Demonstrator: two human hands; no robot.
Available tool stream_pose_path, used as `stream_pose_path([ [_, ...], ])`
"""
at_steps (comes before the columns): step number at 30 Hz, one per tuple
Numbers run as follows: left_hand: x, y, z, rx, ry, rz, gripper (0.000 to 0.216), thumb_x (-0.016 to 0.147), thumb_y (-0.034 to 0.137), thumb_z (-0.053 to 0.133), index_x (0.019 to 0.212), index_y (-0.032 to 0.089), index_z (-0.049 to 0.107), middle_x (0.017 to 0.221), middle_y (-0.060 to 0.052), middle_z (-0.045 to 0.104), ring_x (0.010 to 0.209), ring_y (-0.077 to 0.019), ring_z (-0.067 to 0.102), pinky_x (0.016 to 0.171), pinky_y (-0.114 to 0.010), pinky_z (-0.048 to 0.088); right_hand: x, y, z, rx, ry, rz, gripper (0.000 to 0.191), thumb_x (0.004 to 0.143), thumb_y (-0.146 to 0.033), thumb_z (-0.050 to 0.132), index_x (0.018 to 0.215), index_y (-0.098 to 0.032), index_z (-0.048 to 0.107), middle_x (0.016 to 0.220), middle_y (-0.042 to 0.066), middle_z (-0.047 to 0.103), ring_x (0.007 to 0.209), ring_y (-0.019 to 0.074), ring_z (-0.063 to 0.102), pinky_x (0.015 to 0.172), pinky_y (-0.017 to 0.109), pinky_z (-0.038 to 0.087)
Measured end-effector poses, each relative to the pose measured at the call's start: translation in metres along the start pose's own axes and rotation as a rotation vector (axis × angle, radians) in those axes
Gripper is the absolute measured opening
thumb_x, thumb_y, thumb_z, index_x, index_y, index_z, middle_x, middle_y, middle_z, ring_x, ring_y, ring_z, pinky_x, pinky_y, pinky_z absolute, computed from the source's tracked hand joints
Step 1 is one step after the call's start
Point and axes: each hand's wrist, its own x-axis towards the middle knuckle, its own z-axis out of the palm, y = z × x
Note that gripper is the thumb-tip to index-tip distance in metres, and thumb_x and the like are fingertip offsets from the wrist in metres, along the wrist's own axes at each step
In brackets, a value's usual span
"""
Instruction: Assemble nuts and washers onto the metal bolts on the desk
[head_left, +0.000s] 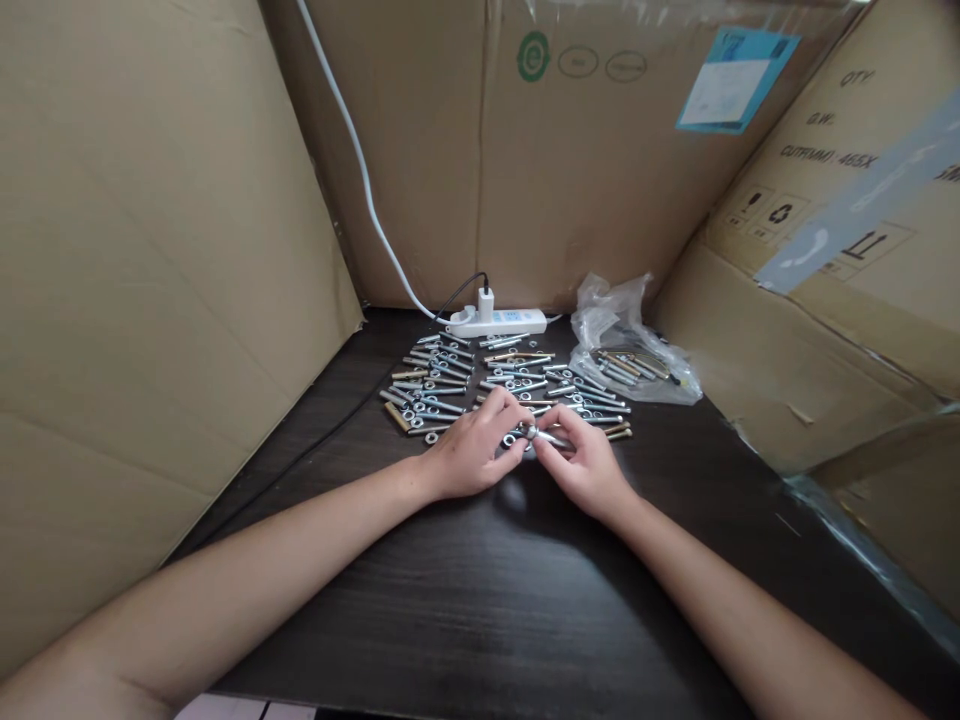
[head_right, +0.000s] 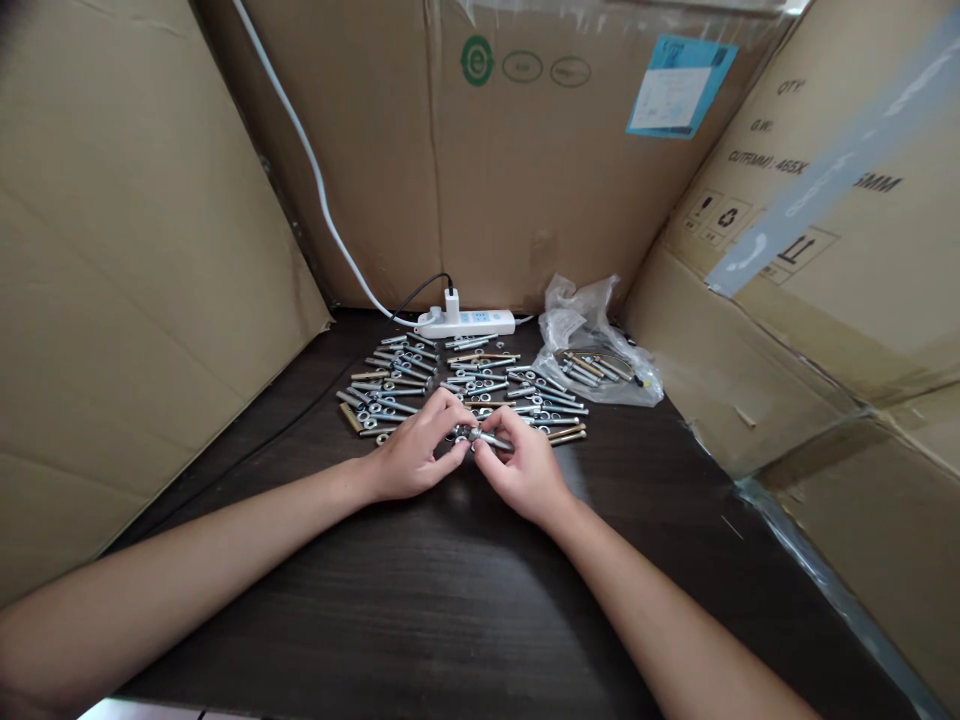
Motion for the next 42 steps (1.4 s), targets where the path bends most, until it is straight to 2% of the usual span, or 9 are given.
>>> stream_pose_path([
  [3, -0.001, 0.0, 0.001, 0.006, 0.029, 0.043, 0.024, 0.085, 0.014, 0.042, 0.108, 0.02, 0.047, 0.105, -0.006, 0.043, 0.09, -0.016, 0.053, 0.077, -0.028, 0.048, 0.0, 0.0, 0.001, 0.006, -0.006, -0.001, 0.011, 0.081, -0.028, 0.054, 0.082, -0.02, 0.047, 0.063, -0.003, 0.049, 0.053, 0.0101, 0.042, 0.049, 0.02, 0.036],
  [6, -0.001, 0.001, -0.002, -0.002, 0.062, 0.021, 0.026, 0.083, 0.013, 0.042, 0.109, 0.019, 0.044, 0.105, -0.007, 0.044, 0.09, -0.0165, 0.052, 0.077, -0.028, 0.047, -0.001, 0.001, 0.001, -0.011, -0.013, -0.008, 0.011, 0.082, -0.029, 0.054, 0.083, -0.02, 0.047, 0.064, -0.003, 0.049, 0.053, 0.0102, 0.041, 0.049, 0.02, 0.035],
  [10, 0.002, 0.001, -0.006, 0.006, -0.016, -0.026, 0.015, 0.09, 0.023, 0.038, 0.097, 0.018, 0.049, 0.097, -0.005, 0.048, 0.085, -0.0165, 0.052, 0.077, -0.029, 0.045, -0.001, 0.0, 0.001, -0.043, -0.008, -0.013, 0.011, 0.082, -0.03, 0.054, 0.083, -0.02, 0.047, 0.063, -0.003, 0.047, 0.052, 0.0101, 0.039, 0.047, 0.02, 0.034],
  [13, 0.003, 0.0, -0.005, -0.003, -0.065, -0.023, 0.024, 0.095, 0.032, 0.033, 0.088, 0.017, 0.051, 0.09, -0.004, 0.049, 0.081, -0.0158, 0.052, 0.076, -0.028, 0.044, -0.001, -0.002, 0.001, -0.051, -0.017, -0.023, 0.012, 0.082, -0.03, 0.053, 0.082, -0.02, 0.047, 0.06, -0.004, 0.044, 0.051, 0.0103, 0.039, 0.047, 0.02, 0.033],
  [23, 0.001, 0.002, -0.004, 0.005, -0.038, 0.001, 0.019, 0.092, 0.028, 0.041, 0.106, 0.018, 0.049, 0.102, -0.006, 0.046, 0.089, -0.0164, 0.054, 0.082, -0.03, 0.048, 0.0, -0.003, -0.001, -0.017, 0.004, -0.012, 0.012, 0.08, -0.029, 0.054, 0.081, -0.02, 0.046, 0.061, -0.004, 0.047, 0.051, 0.0102, 0.04, 0.047, 0.021, 0.033],
  [27, 0.001, 0.001, -0.001, 0.088, 0.003, 0.045, 0.021, 0.087, 0.025, 0.047, 0.107, 0.019, 0.05, 0.103, -0.006, 0.044, 0.09, -0.0167, 0.055, 0.08, -0.029, 0.05, 0.0, -0.007, -0.003, -0.009, 0.0, -0.016, 0.013, 0.079, -0.028, 0.055, 0.077, -0.02, 0.045, 0.057, -0.005, 0.044, 0.048, 0.0094, 0.037, 0.046, 0.021, 0.03],
  [35, -0.001, 0.001, 0.001, 0.227, 0.047, 0.199, 0.018, 0.081, 0.023, 0.05, 0.098, 0.018, 0.053, 0.098, -0.006, 0.045, 0.08, -0.0145, 0.052, 0.069, -0.027, 0.052, 0.001, -0.011, -0.006, -0.001, -0.07, -0.036, 0.011, 0.074, -0.025, 0.054, 0.07, -0.019, 0.046, 0.056, -0.005, 0.043, 0.049, 0.0091, 0.037, 0.047, 0.021, 0.028],
  [39, -0.003, 0.003, 0.002, 0.266, 0.07, 0.272, 0.013, 0.081, 0.022, 0.049, 0.092, 0.02, 0.055, 0.096, -0.005, 0.045, 0.076, -0.0129, 0.05, 0.066, -0.025, 0.051, 0.003, -0.013, -0.009, -0.005, -0.118, -0.067, 0.012, 0.076, -0.026, 0.051, 0.067, -0.018, 0.048, 0.056, -0.004, 0.043, 0.049, 0.0092, 0.038, 0.048, 0.022, 0.029],
  [42, -0.002, 0.003, 0.002, 0.268, 0.079, 0.265, 0.011, 0.08, 0.022, 0.049, 0.089, 0.019, 0.055, 0.095, -0.005, 0.045, 0.077, -0.0134, 0.051, 0.067, -0.025, 0.051, 0.003, -0.012, -0.012, -0.05, -0.15, -0.097, 0.012, 0.079, -0.024, 0.047, 0.068, -0.018, 0.048, 0.057, -0.004, 0.045, 0.051, 0.0101, 0.04, 0.05, 0.022, 0.031],
])
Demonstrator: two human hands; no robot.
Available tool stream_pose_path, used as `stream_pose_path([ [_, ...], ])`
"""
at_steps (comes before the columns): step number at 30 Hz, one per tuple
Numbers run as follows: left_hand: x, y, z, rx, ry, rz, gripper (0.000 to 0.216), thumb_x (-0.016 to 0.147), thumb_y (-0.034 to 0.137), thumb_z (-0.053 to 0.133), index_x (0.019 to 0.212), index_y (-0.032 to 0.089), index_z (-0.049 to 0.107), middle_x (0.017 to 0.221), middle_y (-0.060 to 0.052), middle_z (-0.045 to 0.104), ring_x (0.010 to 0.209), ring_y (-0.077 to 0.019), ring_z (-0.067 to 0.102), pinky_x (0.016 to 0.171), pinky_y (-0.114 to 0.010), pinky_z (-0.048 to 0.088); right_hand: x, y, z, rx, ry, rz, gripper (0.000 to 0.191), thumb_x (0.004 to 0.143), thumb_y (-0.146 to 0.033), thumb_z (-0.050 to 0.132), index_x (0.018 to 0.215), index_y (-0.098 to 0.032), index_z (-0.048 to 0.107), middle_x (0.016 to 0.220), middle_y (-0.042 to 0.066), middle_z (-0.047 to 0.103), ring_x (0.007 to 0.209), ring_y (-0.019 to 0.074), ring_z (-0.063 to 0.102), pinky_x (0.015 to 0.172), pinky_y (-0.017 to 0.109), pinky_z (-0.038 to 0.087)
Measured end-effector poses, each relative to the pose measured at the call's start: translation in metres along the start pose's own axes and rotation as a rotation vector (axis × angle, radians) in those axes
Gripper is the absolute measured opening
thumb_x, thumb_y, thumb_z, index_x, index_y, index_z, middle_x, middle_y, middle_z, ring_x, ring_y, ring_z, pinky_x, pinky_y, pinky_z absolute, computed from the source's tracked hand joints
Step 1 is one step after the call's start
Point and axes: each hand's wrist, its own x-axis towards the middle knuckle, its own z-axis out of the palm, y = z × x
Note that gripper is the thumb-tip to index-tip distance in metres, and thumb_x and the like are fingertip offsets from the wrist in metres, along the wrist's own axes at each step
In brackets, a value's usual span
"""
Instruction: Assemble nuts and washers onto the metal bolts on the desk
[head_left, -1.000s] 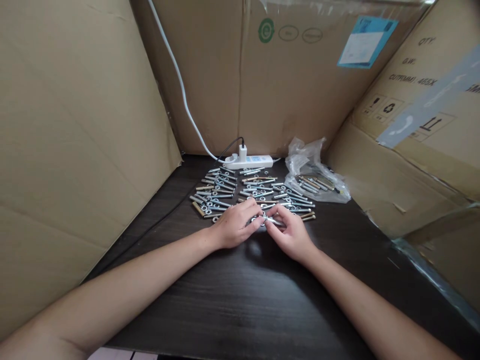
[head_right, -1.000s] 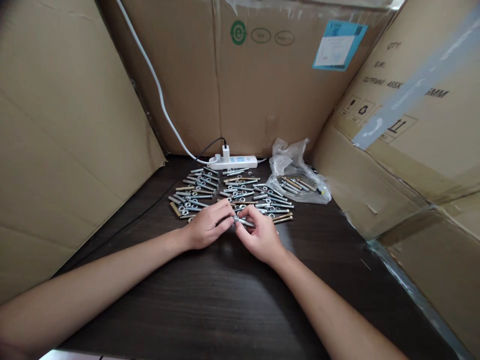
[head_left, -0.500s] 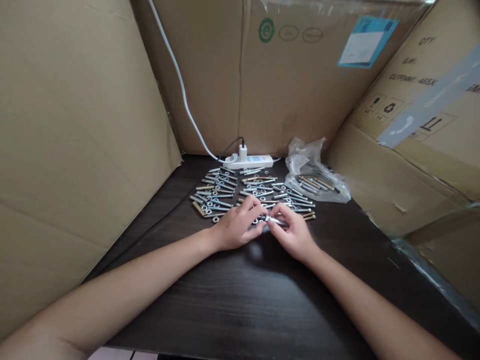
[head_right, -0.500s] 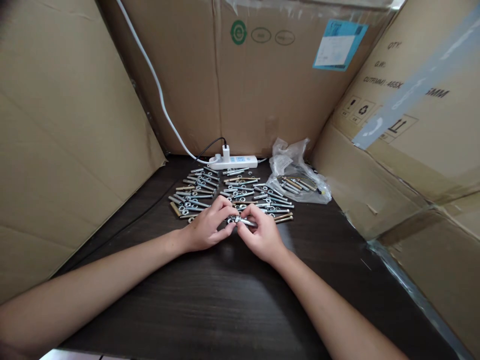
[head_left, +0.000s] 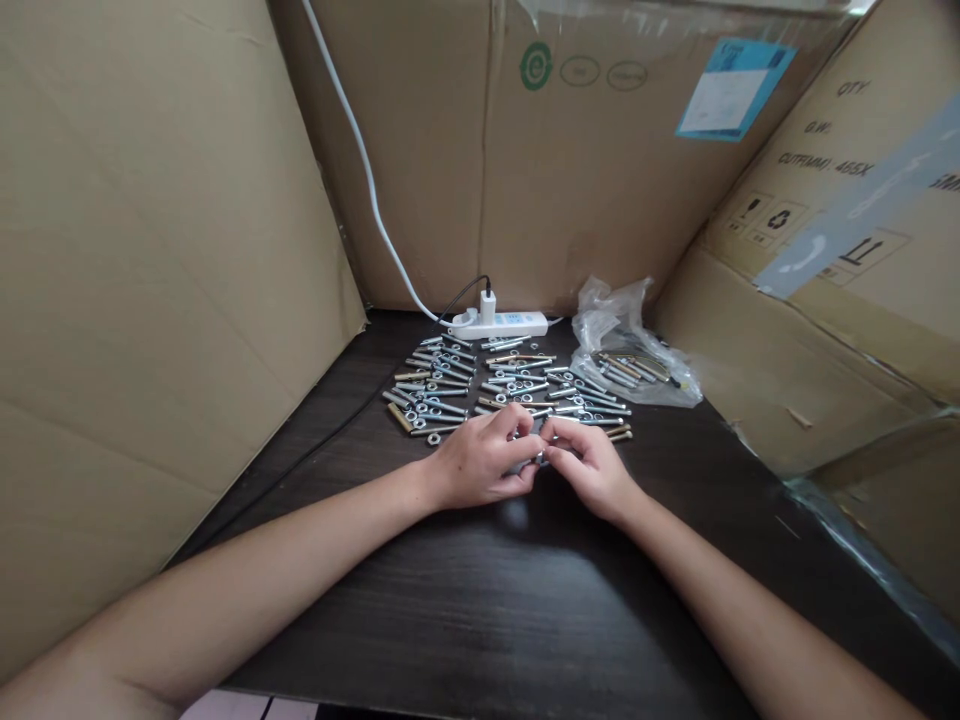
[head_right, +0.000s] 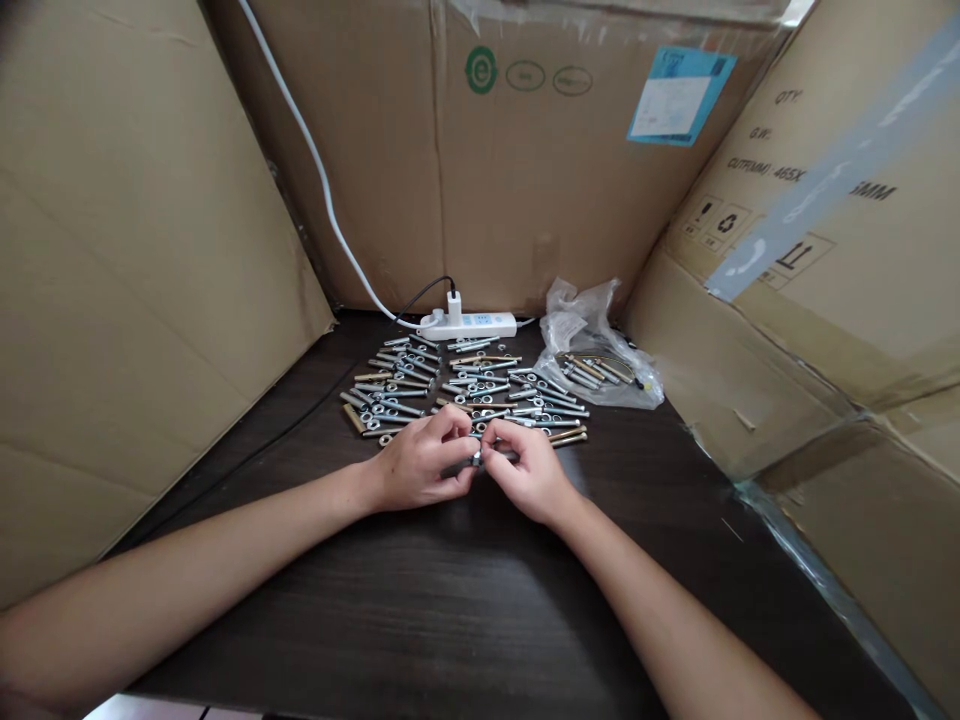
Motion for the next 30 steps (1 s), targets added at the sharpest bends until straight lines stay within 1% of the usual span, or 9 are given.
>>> stream_pose_path([
  [4, 0.001, -0.004, -0.003, 0.007, 0.023, -0.078, 0.012, 0.078, 0.023, 0.051, 0.089, 0.018, 0.053, 0.094, -0.004, 0.045, 0.077, -0.0135, 0.05, 0.066, -0.025, 0.05, -0.001, 0.001, -0.003, -0.16, 0.027, -0.046, 0.005, 0.081, -0.021, 0.048, 0.08, -0.019, 0.052, 0.064, -0.002, 0.052, 0.056, 0.0122, 0.046, 0.055, 0.024, 0.036],
  [8, 0.0, -0.012, -0.007, 0.057, 0.043, -0.115, 0.012, 0.078, 0.023, 0.052, 0.088, 0.018, 0.053, 0.094, -0.005, 0.044, 0.078, -0.0139, 0.05, 0.069, -0.027, 0.05, -0.001, 0.002, -0.008, -0.331, 0.067, -0.13, 0.011, 0.084, -0.024, 0.052, 0.092, -0.02, 0.058, 0.083, 0.004, 0.062, 0.069, 0.0163, 0.056, 0.064, 0.028, 0.043],
  [12, 0.001, -0.016, -0.009, 0.103, 0.024, -0.145, 0.014, 0.078, 0.024, 0.052, 0.091, 0.018, 0.053, 0.097, -0.005, 0.044, 0.082, -0.0158, 0.051, 0.072, -0.03, 0.05, 0.002, 0.002, -0.01, -0.495, 0.117, -0.239, 0.018, 0.086, -0.024, 0.051, 0.1, -0.022, 0.062, 0.093, 0.007, 0.062, 0.086, 0.0208, 0.057, 0.076, 0.032, 0.046],
  [15, 0.001, -0.016, -0.012, 0.091, -0.028, -0.198, 0.02, 0.08, 0.024, 0.051, 0.099, 0.018, 0.051, 0.102, -0.006, 0.044, 0.083, -0.0163, 0.053, 0.072, -0.031, 0.05, 0.005, 0.006, -0.012, -0.603, 0.164, -0.287, 0.02, 0.087, -0.025, 0.05, 0.1, -0.022, 0.065, 0.094, 0.008, 0.061, 0.089, 0.0229, 0.055, 0.079, 0.036, 0.046],
  [17, -0.002, -0.017, -0.017, 0.077, -0.057, -0.236, 0.022, 0.082, 0.024, 0.05, 0.103, 0.018, 0.049, 0.103, -0.006, 0.044, 0.084, -0.0165, 0.054, 0.072, -0.03, 0.049, 0.008, 0.013, -0.019, -0.646, 0.207, -0.285, 0.02, 0.087, -0.025, 0.05, 0.1, -0.022, 0.066, 0.093, 0.008, 0.061, 0.088, 0.0232, 0.054, 0.08, 0.037, 0.046],
  [20, -0.01, -0.022, -0.027, 0.079, -0.084, -0.277, 0.018, 0.084, 0.02, 0.045, 0.101, 0.017, 0.049, 0.102, -0.006, 0.046, 0.082, -0.0159, 0.053, 0.072, -0.029, 0.047, 0.015, 0.035, -0.043, -0.674, 0.347, -0.222, 0.02, 0.086, -0.026, 0.051, 0.098, -0.02, 0.066, 0.091, 0.009, 0.061, 0.089, 0.0234, 0.054, 0.081, 0.037, 0.045],
  [23, -0.022, -0.031, -0.04, 0.082, -0.115, -0.288, 0.011, 0.083, 0.014, 0.043, 0.09, 0.018, 0.05, 0.094, -0.004, 0.048, 0.081, -0.0157, 0.051, 0.074, -0.028, 0.044, 0.023, 0.068, -0.077, -0.746, 0.475, -0.067, 0.023, 0.084, -0.027, 0.051, 0.096, -0.016, 0.068, 0.09, 0.01, 0.06, 0.088, 0.024, 0.054, 0.081, 0.037, 0.044],
  [27, -0.031, -0.044, -0.054, 0.078, -0.112, -0.344, 0.011, 0.082, 0.012, 0.041, 0.086, 0.018, 0.049, 0.089, -0.003, 0.049, 0.08, -0.0154, 0.05, 0.073, -0.027, 0.041, 0.029, 0.109, -0.116, -0.88, 0.57, 0.181, 0.025, 0.081, -0.027, 0.052, 0.095, -0.015, 0.069, 0.094, 0.012, 0.062, 0.092, 0.0256, 0.054, 0.083, 0.037, 0.042],
  [30, -0.032, -0.05, -0.057, 0.051, -0.086, -0.379, 0.012, 0.082, 0.011, 0.041, 0.086, 0.018, 0.049, 0.087, -0.002, 0.05, 0.078, -0.0147, 0.05, 0.073, -0.026, 0.041, 0.031, 0.128, -0.132, -0.9, 0.626, 0.245, 0.028, 0.08, -0.028, 0.051, 0.095, -0.013, 0.069, 0.096, 0.016, 0.061, 0.093, 0.0277, 0.053, 0.082, 0.039, 0.041],
])
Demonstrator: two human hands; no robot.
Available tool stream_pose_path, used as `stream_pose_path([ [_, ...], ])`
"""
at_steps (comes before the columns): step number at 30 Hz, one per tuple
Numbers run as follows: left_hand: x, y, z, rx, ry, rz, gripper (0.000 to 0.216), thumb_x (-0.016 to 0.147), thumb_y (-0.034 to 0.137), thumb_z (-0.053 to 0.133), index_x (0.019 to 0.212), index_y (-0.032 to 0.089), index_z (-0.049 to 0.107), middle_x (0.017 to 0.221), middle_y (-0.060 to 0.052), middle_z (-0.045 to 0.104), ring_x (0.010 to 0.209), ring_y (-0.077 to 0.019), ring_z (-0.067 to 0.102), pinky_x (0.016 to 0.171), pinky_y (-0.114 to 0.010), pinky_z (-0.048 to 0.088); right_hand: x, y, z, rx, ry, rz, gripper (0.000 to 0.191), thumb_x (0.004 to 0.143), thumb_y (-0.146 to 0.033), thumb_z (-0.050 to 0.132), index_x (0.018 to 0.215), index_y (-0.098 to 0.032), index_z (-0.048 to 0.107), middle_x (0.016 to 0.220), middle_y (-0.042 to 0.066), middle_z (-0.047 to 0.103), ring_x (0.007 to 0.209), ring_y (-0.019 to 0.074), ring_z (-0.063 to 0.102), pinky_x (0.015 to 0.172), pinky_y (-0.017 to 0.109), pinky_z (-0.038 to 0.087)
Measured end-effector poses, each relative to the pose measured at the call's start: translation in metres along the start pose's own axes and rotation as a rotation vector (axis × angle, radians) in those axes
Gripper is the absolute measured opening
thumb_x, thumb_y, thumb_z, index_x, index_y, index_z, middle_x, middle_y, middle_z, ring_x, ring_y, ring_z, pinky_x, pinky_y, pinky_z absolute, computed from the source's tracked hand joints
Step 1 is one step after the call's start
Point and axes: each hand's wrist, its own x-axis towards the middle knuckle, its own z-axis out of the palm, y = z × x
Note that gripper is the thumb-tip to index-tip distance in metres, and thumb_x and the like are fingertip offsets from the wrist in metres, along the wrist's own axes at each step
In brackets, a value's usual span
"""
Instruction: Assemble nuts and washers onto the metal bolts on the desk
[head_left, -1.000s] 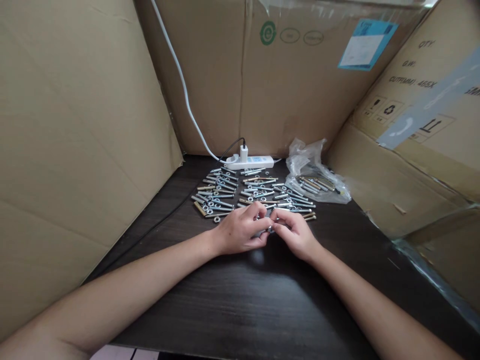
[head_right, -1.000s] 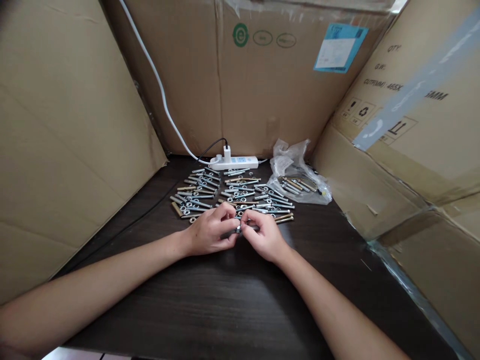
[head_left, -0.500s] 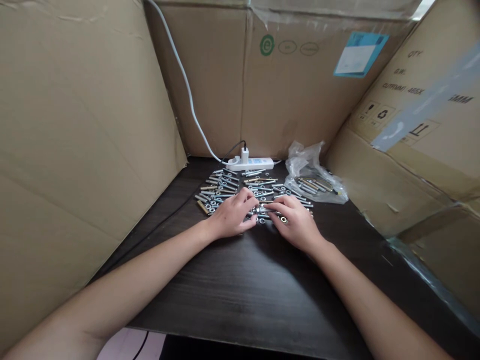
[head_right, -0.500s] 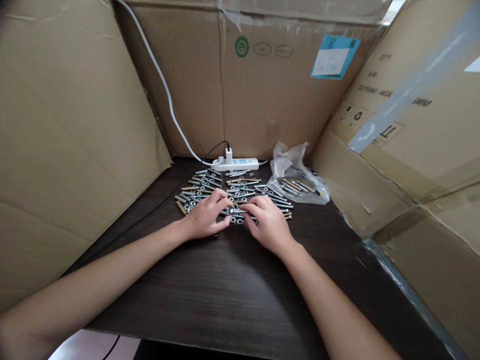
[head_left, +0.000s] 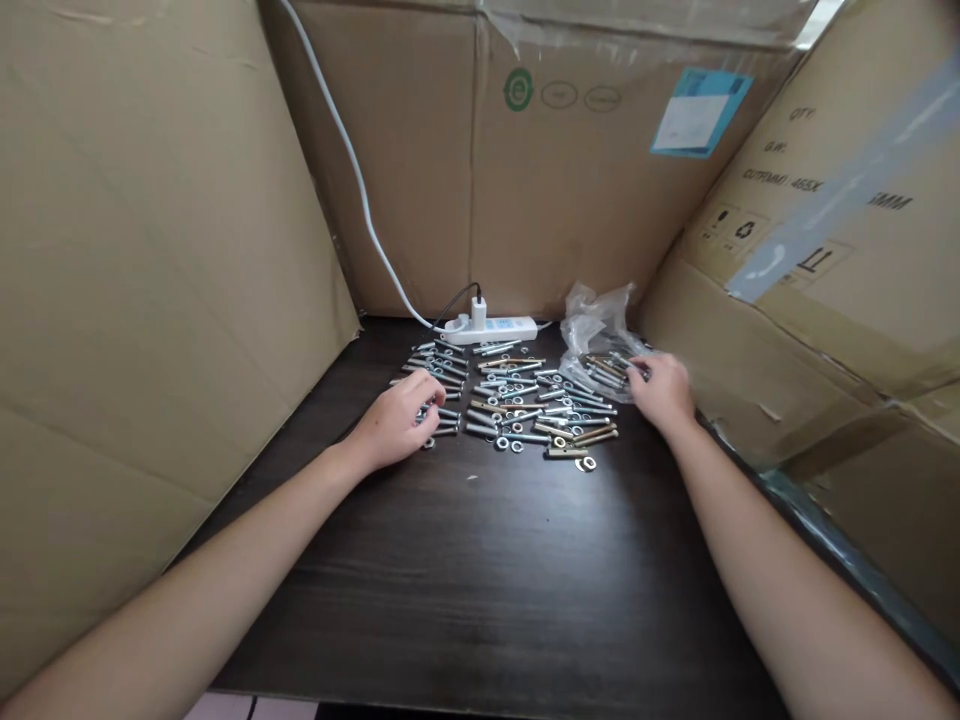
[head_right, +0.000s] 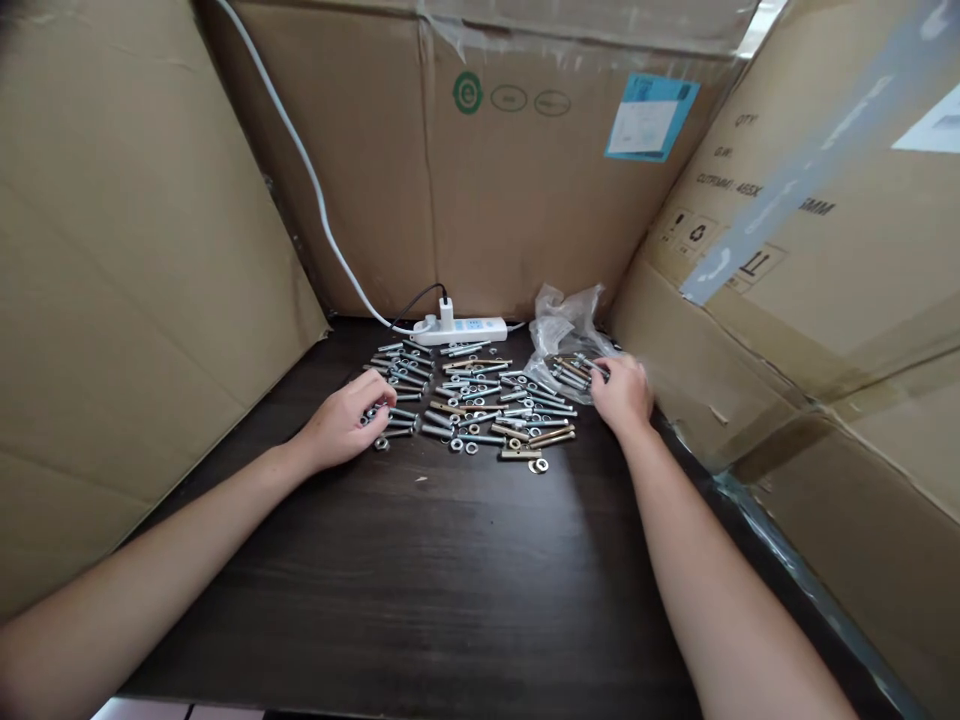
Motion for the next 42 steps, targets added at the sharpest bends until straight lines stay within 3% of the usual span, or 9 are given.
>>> stream_pose_path([
  [9, 0.002, -0.004, -0.002, -0.053, -0.083, -0.045, 0.011, 0.083, 0.013, 0.041, 0.085, 0.018, 0.05, 0.087, -0.001, 0.051, 0.077, -0.0134, 0.05, 0.072, -0.025, 0.04, 0.003, 0.021, 0.013, -0.071, -0.022, 0.04, 0.031, 0.079, -0.029, 0.05, 0.097, -0.014, 0.07, 0.092, 0.013, 0.062, 0.087, 0.0258, 0.055, 0.075, 0.036, 0.042],
  [19, 0.001, 0.004, -0.019, 0.023, -0.26, -0.065, 0.014, 0.084, 0.017, 0.04, 0.089, 0.02, 0.053, 0.09, 0.0, 0.055, 0.076, -0.0143, 0.051, 0.07, -0.027, 0.04, 0.004, 0.019, 0.015, -0.094, -0.074, 0.001, 0.033, 0.082, -0.025, 0.045, 0.1, -0.015, 0.071, 0.094, 0.013, 0.063, 0.087, 0.025, 0.057, 0.076, 0.035, 0.044],
  [23, 0.001, 0.005, -0.021, 0.047, -0.319, -0.092, 0.012, 0.084, 0.019, 0.042, 0.087, 0.021, 0.054, 0.088, 0.0, 0.057, 0.075, -0.0143, 0.052, 0.067, -0.026, 0.038, 0.003, 0.012, 0.007, -0.065, -0.028, -0.013, 0.033, 0.081, -0.025, 0.045, 0.102, -0.015, 0.069, 0.096, 0.013, 0.062, 0.086, 0.0253, 0.056, 0.076, 0.036, 0.043],
  [26, -0.001, 0.004, -0.024, 0.042, -0.368, -0.135, 0.013, 0.084, 0.021, 0.042, 0.087, 0.021, 0.054, 0.088, 0.0, 0.058, 0.074, -0.0143, 0.052, 0.064, -0.026, 0.037, 0.001, -0.011, -0.001, 0.027, 0.058, -0.127, 0.028, 0.08, -0.022, 0.045, 0.096, -0.016, 0.068, 0.091, 0.011, 0.062, 0.081, 0.0233, 0.056, 0.075, 0.035, 0.043],
  [28, -0.002, 0.003, -0.028, 0.055, -0.397, -0.164, 0.013, 0.084, 0.021, 0.042, 0.087, 0.021, 0.054, 0.087, 0.0, 0.059, 0.073, -0.0145, 0.053, 0.062, -0.026, 0.036, -0.004, -0.037, -0.007, 0.097, 0.08, -0.286, 0.023, 0.08, -0.02, 0.046, 0.091, -0.016, 0.066, 0.087, 0.009, 0.061, 0.08, 0.0222, 0.055, 0.076, 0.035, 0.043],
  [32, -0.006, 0.002, -0.038, 0.122, -0.444, -0.19, 0.012, 0.082, 0.019, 0.041, 0.084, 0.02, 0.052, 0.086, -0.001, 0.058, 0.073, -0.0155, 0.052, 0.061, -0.027, 0.036, -0.027, -0.105, -0.015, 0.18, -0.008, -0.635, 0.016, 0.081, -0.017, 0.049, 0.085, -0.017, 0.065, 0.082, 0.007, 0.06, 0.08, 0.0218, 0.052, 0.075, 0.034, 0.041],
  [35, -0.01, 0.002, -0.042, 0.16, -0.446, -0.208, 0.014, 0.081, 0.017, 0.039, 0.086, 0.02, 0.052, 0.09, -0.003, 0.055, 0.075, -0.016, 0.053, 0.062, -0.027, 0.037, -0.051, -0.147, -0.018, 0.215, -0.103, -0.814, 0.015, 0.082, -0.017, 0.049, 0.085, -0.017, 0.064, 0.083, 0.007, 0.06, 0.08, 0.0213, 0.049, 0.072, 0.034, 0.039],
  [38, -0.012, 0.001, -0.043, 0.167, -0.459, -0.234, 0.016, 0.079, 0.017, 0.04, 0.09, 0.02, 0.051, 0.096, -0.005, 0.052, 0.077, -0.0163, 0.052, 0.066, -0.028, 0.039, -0.067, -0.166, -0.02, 0.204, -0.2, -0.921, 0.015, 0.084, -0.018, 0.049, 0.088, -0.018, 0.064, 0.085, 0.007, 0.06, 0.08, 0.0208, 0.047, 0.073, 0.034, 0.037],
  [42, -0.013, 0.0, -0.041, 0.176, -0.525, -0.291, 0.019, 0.075, 0.019, 0.044, 0.093, 0.019, 0.051, 0.099, -0.006, 0.05, 0.08, -0.0171, 0.052, 0.068, -0.028, 0.041, -0.072, -0.166, -0.018, 0.197, -0.23, -0.914, 0.016, 0.086, -0.018, 0.048, 0.089, -0.017, 0.063, 0.085, 0.007, 0.059, 0.081, 0.0205, 0.047, 0.074, 0.034, 0.036],
])
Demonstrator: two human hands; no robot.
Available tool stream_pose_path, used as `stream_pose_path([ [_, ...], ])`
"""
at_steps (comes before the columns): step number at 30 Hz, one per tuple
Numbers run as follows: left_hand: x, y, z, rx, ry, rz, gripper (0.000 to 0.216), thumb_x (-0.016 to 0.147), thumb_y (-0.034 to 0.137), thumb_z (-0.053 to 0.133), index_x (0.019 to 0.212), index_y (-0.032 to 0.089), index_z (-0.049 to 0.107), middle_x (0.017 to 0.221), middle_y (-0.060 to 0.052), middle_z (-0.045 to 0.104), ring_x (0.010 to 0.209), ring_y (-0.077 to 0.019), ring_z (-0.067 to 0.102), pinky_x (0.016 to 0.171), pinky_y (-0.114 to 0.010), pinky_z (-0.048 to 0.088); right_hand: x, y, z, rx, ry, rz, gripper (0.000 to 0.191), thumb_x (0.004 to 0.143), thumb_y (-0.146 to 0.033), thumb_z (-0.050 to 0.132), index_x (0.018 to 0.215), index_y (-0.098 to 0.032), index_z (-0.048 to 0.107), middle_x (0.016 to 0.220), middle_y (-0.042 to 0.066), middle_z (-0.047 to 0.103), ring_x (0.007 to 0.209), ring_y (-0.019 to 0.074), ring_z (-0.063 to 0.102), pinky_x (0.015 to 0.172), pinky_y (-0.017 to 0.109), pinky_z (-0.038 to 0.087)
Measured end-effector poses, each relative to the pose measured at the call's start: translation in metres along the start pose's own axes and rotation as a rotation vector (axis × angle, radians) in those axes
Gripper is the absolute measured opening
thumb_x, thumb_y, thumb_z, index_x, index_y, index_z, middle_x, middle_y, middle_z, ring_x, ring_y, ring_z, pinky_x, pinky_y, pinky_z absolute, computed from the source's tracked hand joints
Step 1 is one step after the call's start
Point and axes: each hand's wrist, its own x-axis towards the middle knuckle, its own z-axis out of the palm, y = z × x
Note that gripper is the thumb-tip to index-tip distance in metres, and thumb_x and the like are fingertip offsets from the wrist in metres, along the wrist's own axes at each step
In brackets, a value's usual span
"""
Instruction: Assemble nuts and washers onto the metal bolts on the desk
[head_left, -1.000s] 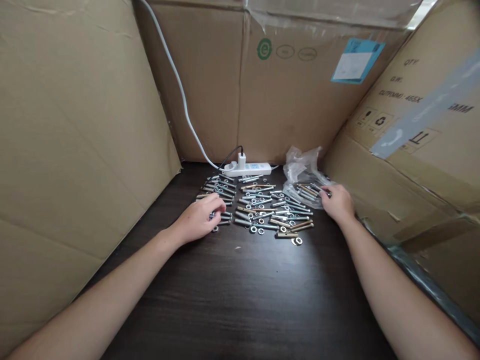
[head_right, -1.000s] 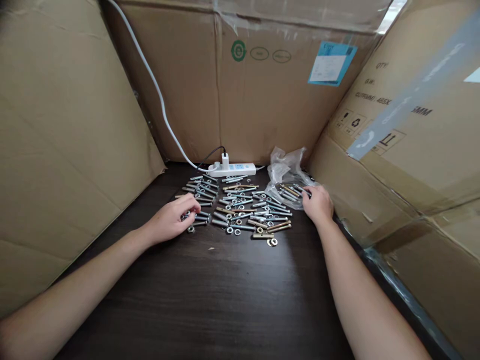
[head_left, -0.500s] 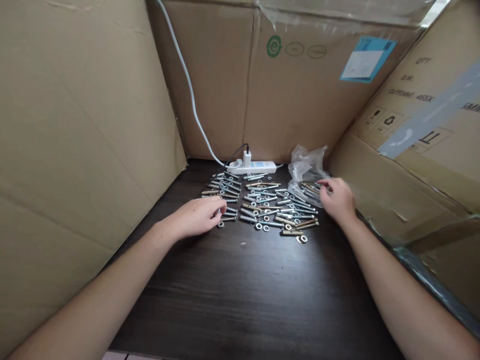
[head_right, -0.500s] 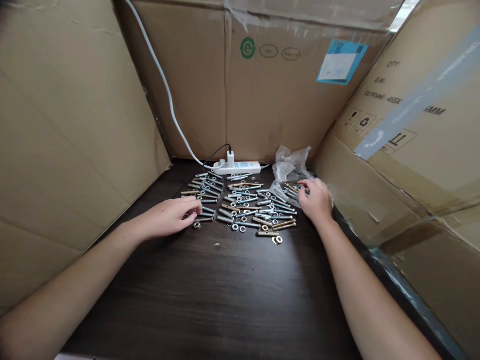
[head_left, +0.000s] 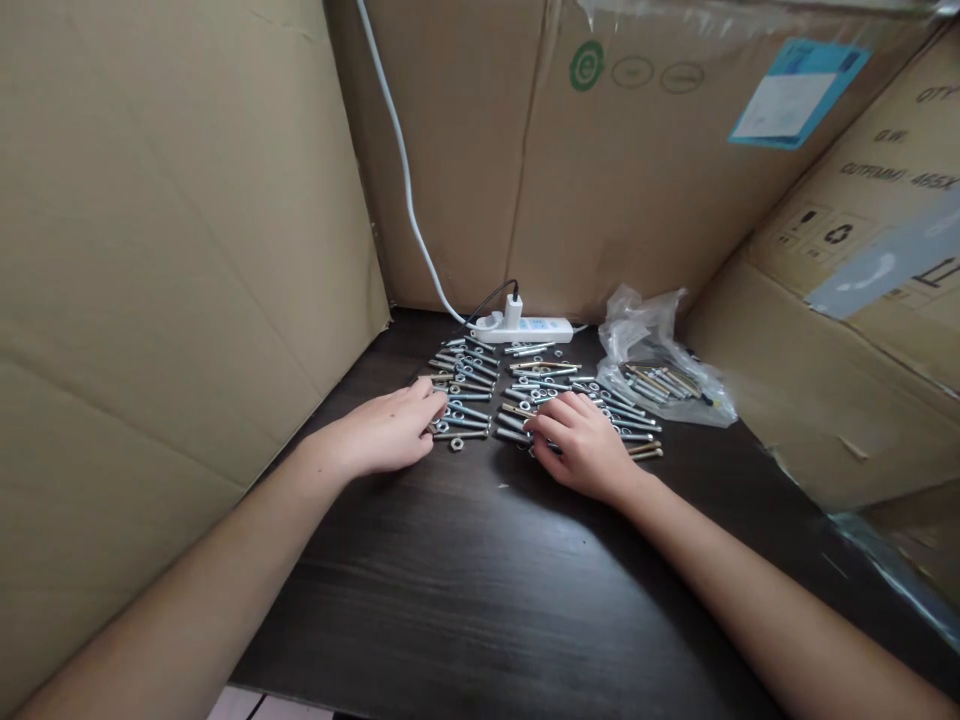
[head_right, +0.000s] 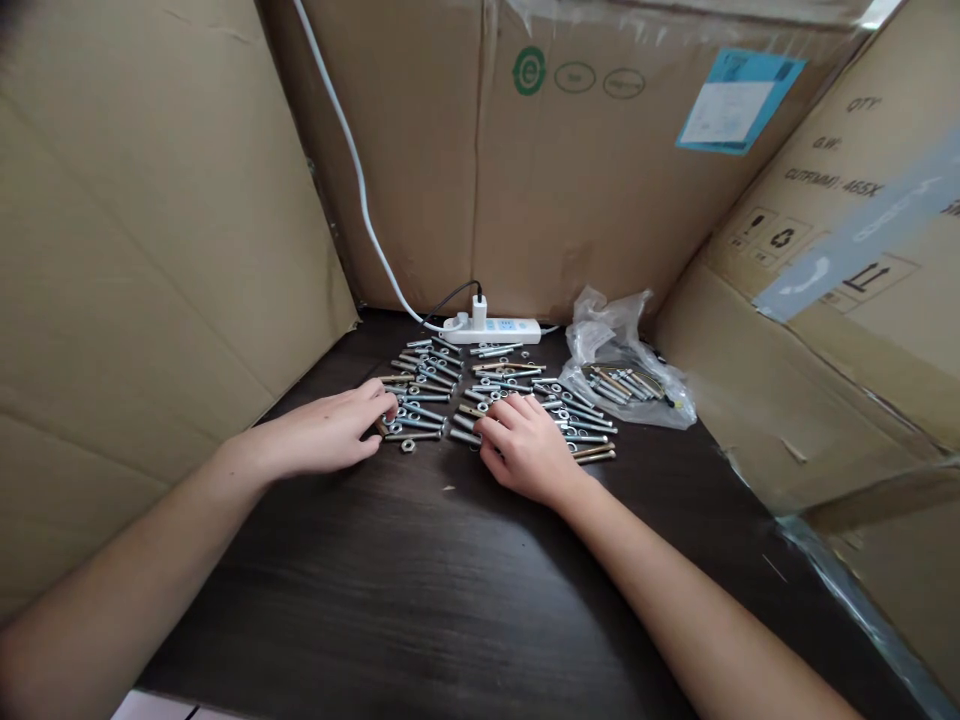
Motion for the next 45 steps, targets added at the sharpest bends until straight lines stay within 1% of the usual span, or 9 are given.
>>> stream_pose_path([
  [4, 0.0, -0.001, 0.001, -0.014, -0.047, -0.015, 0.021, 0.073, 0.014, 0.044, 0.092, 0.02, 0.051, 0.099, -0.005, 0.05, 0.081, -0.017, 0.052, 0.069, -0.027, 0.04, -0.001, 0.002, 0.0, -0.008, -0.032, 0.005, 0.017, 0.086, -0.018, 0.047, 0.088, -0.017, 0.063, 0.085, 0.008, 0.059, 0.081, 0.0204, 0.046, 0.075, 0.034, 0.035],
  [7, 0.001, -0.002, 0.003, -0.003, -0.044, -0.017, 0.02, 0.075, 0.01, 0.04, 0.088, 0.019, 0.051, 0.094, -0.005, 0.051, 0.079, -0.0164, 0.051, 0.069, -0.028, 0.04, -0.001, 0.003, 0.0, -0.017, -0.051, 0.005, 0.016, 0.086, -0.019, 0.048, 0.089, -0.017, 0.063, 0.084, 0.008, 0.058, 0.082, 0.0208, 0.045, 0.075, 0.034, 0.035],
  [12, 0.002, -0.003, 0.006, 0.026, -0.034, -0.004, 0.013, 0.081, 0.015, 0.04, 0.084, 0.019, 0.052, 0.089, -0.005, 0.051, 0.076, -0.0167, 0.05, 0.067, -0.029, 0.039, -0.002, 0.003, 0.0, -0.011, -0.041, -0.007, 0.015, 0.085, -0.018, 0.049, 0.088, -0.017, 0.063, 0.085, 0.008, 0.058, 0.082, 0.0211, 0.045, 0.075, 0.034, 0.035],
  [17, 0.001, -0.002, 0.007, 0.025, 0.0, 0.036, 0.012, 0.082, 0.02, 0.043, 0.081, 0.019, 0.055, 0.088, -0.005, 0.052, 0.077, -0.0173, 0.051, 0.067, -0.029, 0.039, 0.016, -0.018, 0.005, -0.035, -0.039, -0.013, 0.014, 0.086, -0.021, 0.049, 0.087, -0.018, 0.063, 0.083, 0.008, 0.057, 0.082, 0.0215, 0.045, 0.076, 0.034, 0.035],
  [22, 0.001, 0.004, 0.008, 0.049, 0.004, 0.029, 0.012, 0.081, 0.017, 0.043, 0.081, 0.017, 0.055, 0.09, -0.006, 0.053, 0.076, -0.0184, 0.053, 0.065, -0.03, 0.04, 0.033, -0.045, 0.011, -0.075, -0.101, -0.045, 0.014, 0.086, -0.024, 0.05, 0.082, -0.018, 0.062, 0.082, 0.008, 0.056, 0.081, 0.0224, 0.045, 0.075, 0.036, 0.036],
  [27, 0.001, 0.008, 0.011, 0.096, 0.011, 0.042, 0.012, 0.082, 0.016, 0.042, 0.081, 0.016, 0.054, 0.093, -0.008, 0.054, 0.077, -0.0195, 0.055, 0.067, -0.031, 0.042, 0.032, -0.044, 0.015, -0.12, -0.098, 0.025, 0.012, 0.085, -0.023, 0.051, 0.084, -0.017, 0.061, 0.082, 0.009, 0.057, 0.084, 0.0238, 0.046, 0.076, 0.037, 0.036],
  [32, 0.002, 0.008, 0.013, 0.151, 0.021, 0.056, 0.012, 0.083, 0.018, 0.041, 0.083, 0.017, 0.053, 0.093, -0.008, 0.055, 0.077, -0.0195, 0.055, 0.068, -0.031, 0.043, 0.031, -0.043, 0.019, -0.134, -0.112, 0.02, 0.014, 0.087, -0.024, 0.05, 0.082, -0.017, 0.062, 0.081, 0.008, 0.057, 0.083, 0.0233, 0.047, 0.076, 0.036, 0.036],
  [39, 0.004, 0.01, 0.01, 0.153, 0.085, 0.079, 0.01, 0.082, 0.018, 0.042, 0.081, 0.017, 0.052, 0.089, -0.007, 0.054, 0.076, -0.0189, 0.054, 0.066, -0.031, 0.042, 0.029, -0.041, 0.022, -0.102, -0.058, 0.016, 0.014, 0.087, -0.024, 0.05, 0.084, -0.016, 0.061, 0.08, 0.008, 0.058, 0.08, 0.0223, 0.049, 0.075, 0.034, 0.037],
  [45, 0.001, 0.006, -0.004, 0.032, 0.177, 0.114, 0.007, 0.082, 0.022, 0.046, 0.081, 0.018, 0.052, 0.086, -0.005, 0.054, 0.08, -0.0182, 0.051, 0.069, -0.029, 0.039, 0.028, -0.037, 0.019, -0.031, 0.04, 0.073, 0.018, 0.09, -0.023, 0.044, 0.089, -0.016, 0.06, 0.084, 0.008, 0.06, 0.081, 0.0207, 0.053, 0.076, 0.033, 0.038],
])
